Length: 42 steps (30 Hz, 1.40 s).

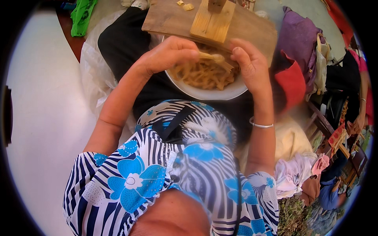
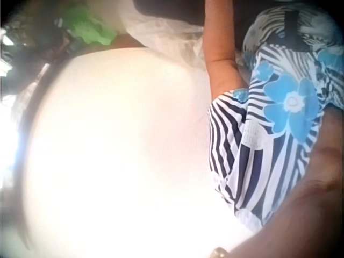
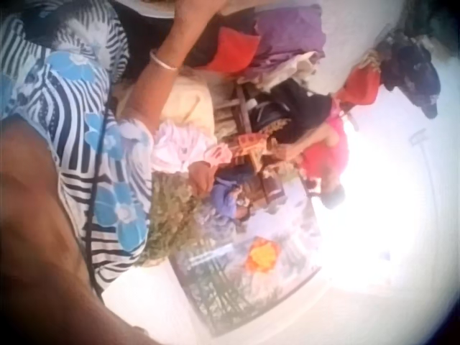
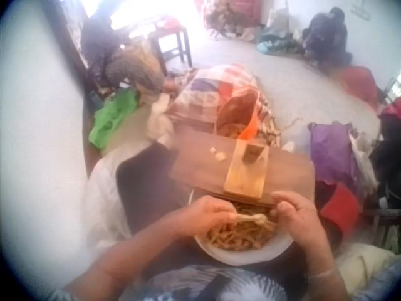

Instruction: The person pulls strips of plant material across a small blade mounted on a wooden block to create thin ribbons and collects them in a bowl.

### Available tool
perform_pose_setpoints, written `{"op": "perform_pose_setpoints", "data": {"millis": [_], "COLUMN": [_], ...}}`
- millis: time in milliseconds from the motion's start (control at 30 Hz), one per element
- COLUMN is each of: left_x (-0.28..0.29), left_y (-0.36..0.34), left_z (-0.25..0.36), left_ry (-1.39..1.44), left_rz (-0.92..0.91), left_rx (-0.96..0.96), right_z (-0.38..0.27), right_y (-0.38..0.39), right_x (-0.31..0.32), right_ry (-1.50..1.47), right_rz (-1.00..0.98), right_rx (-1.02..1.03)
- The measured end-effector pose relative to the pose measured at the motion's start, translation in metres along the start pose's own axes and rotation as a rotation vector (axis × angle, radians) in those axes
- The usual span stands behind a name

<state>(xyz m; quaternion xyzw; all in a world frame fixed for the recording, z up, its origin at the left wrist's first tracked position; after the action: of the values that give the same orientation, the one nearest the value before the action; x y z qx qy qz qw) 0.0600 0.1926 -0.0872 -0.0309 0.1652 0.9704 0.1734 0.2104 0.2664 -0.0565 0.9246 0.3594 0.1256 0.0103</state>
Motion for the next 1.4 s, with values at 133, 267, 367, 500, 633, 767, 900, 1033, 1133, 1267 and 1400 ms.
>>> {"op": "perform_pose_setpoints", "data": {"millis": [133, 267, 367, 500, 633, 767, 900, 1033, 1133, 1267, 1400], "left_x": [0.002, 0.021, 0.048, 0.066, 0.076, 0.09, 0.097, 0.039, -0.005, 0.008, 0.013], "left_y": [-0.004, -0.02, -0.023, -0.035, -0.045, -0.042, -0.022, -0.016, -0.017, -0.011, -0.011], "left_z": [0.018, 0.01, 0.021, 0.019, 0.017, 0.013, 0.021, 0.007, 0.005, 0.021, 0.033], "left_ry": [0.028, -0.011, -0.071, -0.09, -0.225, -0.527, -0.689, -0.153, 0.179, -0.274, -0.495], "left_rz": [0.01, 0.063, 0.182, 0.244, 0.319, 0.533, 0.631, 0.39, 0.189, 0.148, 0.153], "left_rx": [0.007, -0.048, -0.112, -0.15, -0.14, -0.063, -0.099, -0.121, -0.001, -0.097, -0.127], "right_z": [0.005, 0.0, -0.007, -0.006, -0.01, 0.001, -0.035, -0.089, -0.058, -0.025, 0.005], "right_y": [-0.01, -0.026, -0.037, -0.049, -0.058, -0.058, -0.035, -0.005, -0.021, -0.019, 0.013], "right_x": [-0.03, -0.024, -0.016, -0.01, -0.006, -0.011, -0.011, -0.036, -0.041, -0.03, -0.078], "right_ry": [-0.187, -0.181, -0.139, -0.056, 0.169, 0.402, 0.653, 0.707, 0.569, 0.469, 0.065], "right_rz": [-0.221, -0.088, 0.067, 0.131, 0.199, 0.186, 0.249, 0.435, 0.254, 0.12, -0.417], "right_rx": [-0.176, -0.129, -0.078, -0.029, 0.148, 0.042, 0.297, 0.629, 0.303, 0.066, -0.161]}}
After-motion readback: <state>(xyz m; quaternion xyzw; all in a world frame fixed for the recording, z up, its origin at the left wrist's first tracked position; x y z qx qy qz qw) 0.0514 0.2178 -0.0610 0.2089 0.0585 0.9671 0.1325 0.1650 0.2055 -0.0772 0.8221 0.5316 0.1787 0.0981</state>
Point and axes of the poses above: each hand's wrist, its own y-axis away from the middle knuckle, its own x-axis out of the back of the hand, z = x × y, the point moved 10 cm from there along -y, towards the middle knuckle, and after that the axes turned 7 degrees about -z, right-handed, at the moved point
